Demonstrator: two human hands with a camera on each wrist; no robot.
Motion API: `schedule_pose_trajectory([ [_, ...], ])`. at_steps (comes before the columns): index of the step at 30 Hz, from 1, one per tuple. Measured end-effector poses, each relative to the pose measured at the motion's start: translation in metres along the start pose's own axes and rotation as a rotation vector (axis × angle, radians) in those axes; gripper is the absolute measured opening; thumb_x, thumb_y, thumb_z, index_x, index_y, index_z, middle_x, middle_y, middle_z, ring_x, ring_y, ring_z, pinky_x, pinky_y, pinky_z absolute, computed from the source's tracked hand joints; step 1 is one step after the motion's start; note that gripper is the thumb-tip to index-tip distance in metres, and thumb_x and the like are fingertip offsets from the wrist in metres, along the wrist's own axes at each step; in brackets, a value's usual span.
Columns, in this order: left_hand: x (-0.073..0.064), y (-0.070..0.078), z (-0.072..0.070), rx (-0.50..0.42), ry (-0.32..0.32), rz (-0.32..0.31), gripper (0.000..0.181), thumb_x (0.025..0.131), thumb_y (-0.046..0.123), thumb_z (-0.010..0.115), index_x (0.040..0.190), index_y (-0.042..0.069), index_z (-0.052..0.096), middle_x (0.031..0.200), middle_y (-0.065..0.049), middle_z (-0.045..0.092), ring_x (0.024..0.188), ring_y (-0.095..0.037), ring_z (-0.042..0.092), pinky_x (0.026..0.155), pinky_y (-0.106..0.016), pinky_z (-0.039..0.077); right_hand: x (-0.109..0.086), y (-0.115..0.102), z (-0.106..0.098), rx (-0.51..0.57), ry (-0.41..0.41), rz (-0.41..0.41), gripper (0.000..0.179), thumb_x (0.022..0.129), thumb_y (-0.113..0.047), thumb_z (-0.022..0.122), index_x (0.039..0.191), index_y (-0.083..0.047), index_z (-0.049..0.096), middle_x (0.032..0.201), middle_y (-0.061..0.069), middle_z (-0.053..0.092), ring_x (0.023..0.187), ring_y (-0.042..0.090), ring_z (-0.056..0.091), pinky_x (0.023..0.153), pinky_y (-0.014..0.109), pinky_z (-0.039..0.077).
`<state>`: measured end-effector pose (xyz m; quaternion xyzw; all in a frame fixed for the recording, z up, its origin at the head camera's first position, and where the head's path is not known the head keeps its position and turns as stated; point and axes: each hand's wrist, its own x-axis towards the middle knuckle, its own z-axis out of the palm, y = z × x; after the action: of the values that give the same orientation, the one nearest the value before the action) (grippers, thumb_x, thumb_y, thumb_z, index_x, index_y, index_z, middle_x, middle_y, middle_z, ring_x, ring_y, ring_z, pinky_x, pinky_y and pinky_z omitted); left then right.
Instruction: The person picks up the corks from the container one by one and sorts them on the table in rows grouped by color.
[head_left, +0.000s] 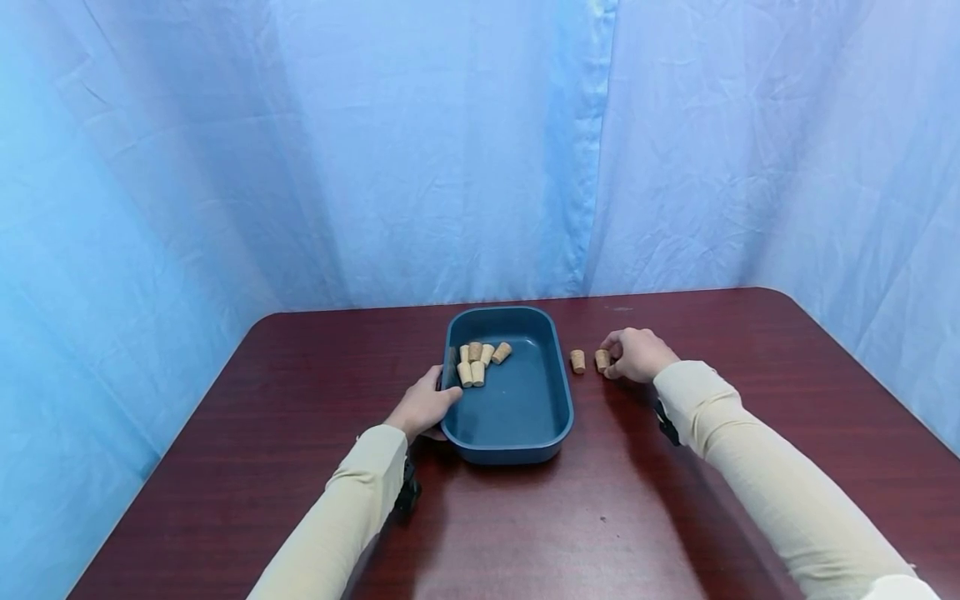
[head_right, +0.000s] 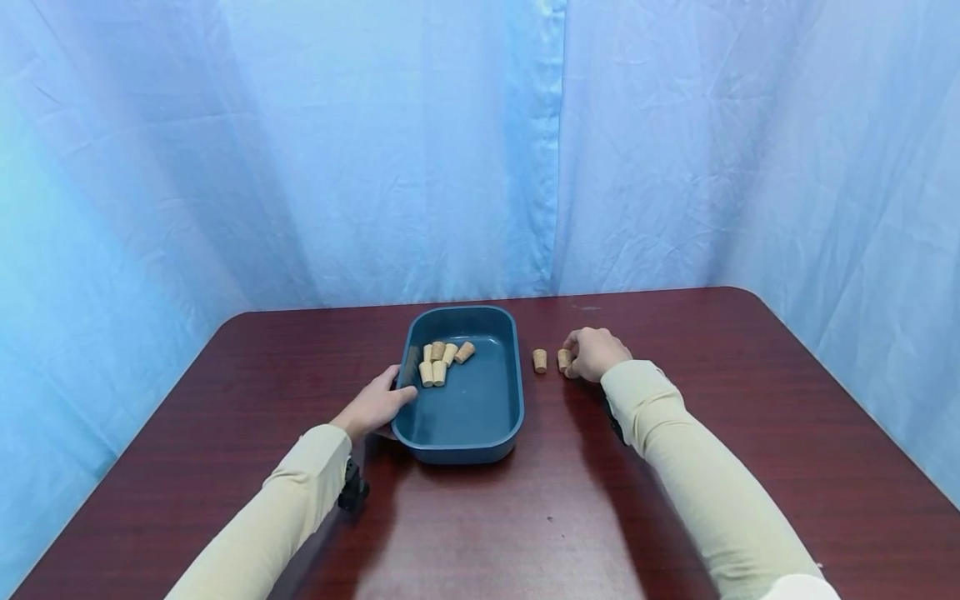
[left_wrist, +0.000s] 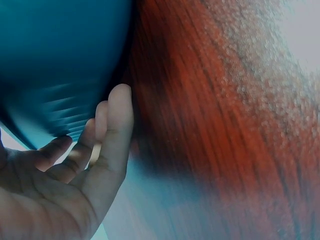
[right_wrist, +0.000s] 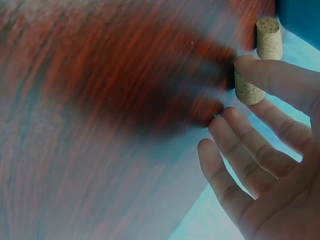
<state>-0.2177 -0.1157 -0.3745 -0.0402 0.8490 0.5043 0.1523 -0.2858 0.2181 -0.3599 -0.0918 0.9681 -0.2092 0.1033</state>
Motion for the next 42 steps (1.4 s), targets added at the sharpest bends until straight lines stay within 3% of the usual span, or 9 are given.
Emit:
schedule_pose_trajectory([
  [9,0.000,0.000,0.000,-0.007,-0.005,0.001,0.056,0.106,0.020,0.050,0.158,0.008,0.031,0.142,-0.028,0.050,0.103,-0.037,0.066,0.064,-0.042,0.061,-0.003,-0.008,-0.005,0.020,0.039,-0.039,0.042,0.091,-0.003,0.070,0.131,0.006,0.060,0.119,0.029,0.063,0.106,0.041,0.060,0.092,0.054,0.053],
  [15,-0.002,0.001,-0.001,-0.007,-0.001,-0.005,0.057,0.106,0.021,0.050,0.158,0.008,0.031,0.142,-0.028,0.050,0.105,-0.037,0.065,0.065,-0.043,0.062,-0.007,-0.021,-0.013,0.022,0.080,-0.076,0.044,0.094,-0.010,0.071,0.134,0.004,0.060,0.125,0.029,0.062,0.113,0.043,0.059,0.093,0.055,0.052],
  [25,0.000,0.000,-0.001,-0.003,0.001,-0.011,0.057,0.106,0.021,0.051,0.158,0.009,0.031,0.140,-0.028,0.051,0.101,-0.036,0.066,0.062,-0.041,0.061,-0.011,-0.040,-0.025,0.053,0.162,-0.139,0.039,0.095,-0.013,0.072,0.131,0.002,0.063,0.123,0.027,0.064,0.111,0.041,0.060,0.090,0.054,0.053],
  [42,-0.002,0.001,0.001,-0.001,0.006,-0.003,0.056,0.106,0.020,0.049,0.157,0.007,0.031,0.141,-0.029,0.050,0.101,-0.037,0.067,0.064,-0.042,0.061,-0.010,-0.079,-0.028,0.080,0.157,-0.227,0.039,0.095,-0.011,0.072,0.130,0.003,0.064,0.119,0.022,0.066,0.112,0.038,0.059,0.094,0.052,0.052],
])
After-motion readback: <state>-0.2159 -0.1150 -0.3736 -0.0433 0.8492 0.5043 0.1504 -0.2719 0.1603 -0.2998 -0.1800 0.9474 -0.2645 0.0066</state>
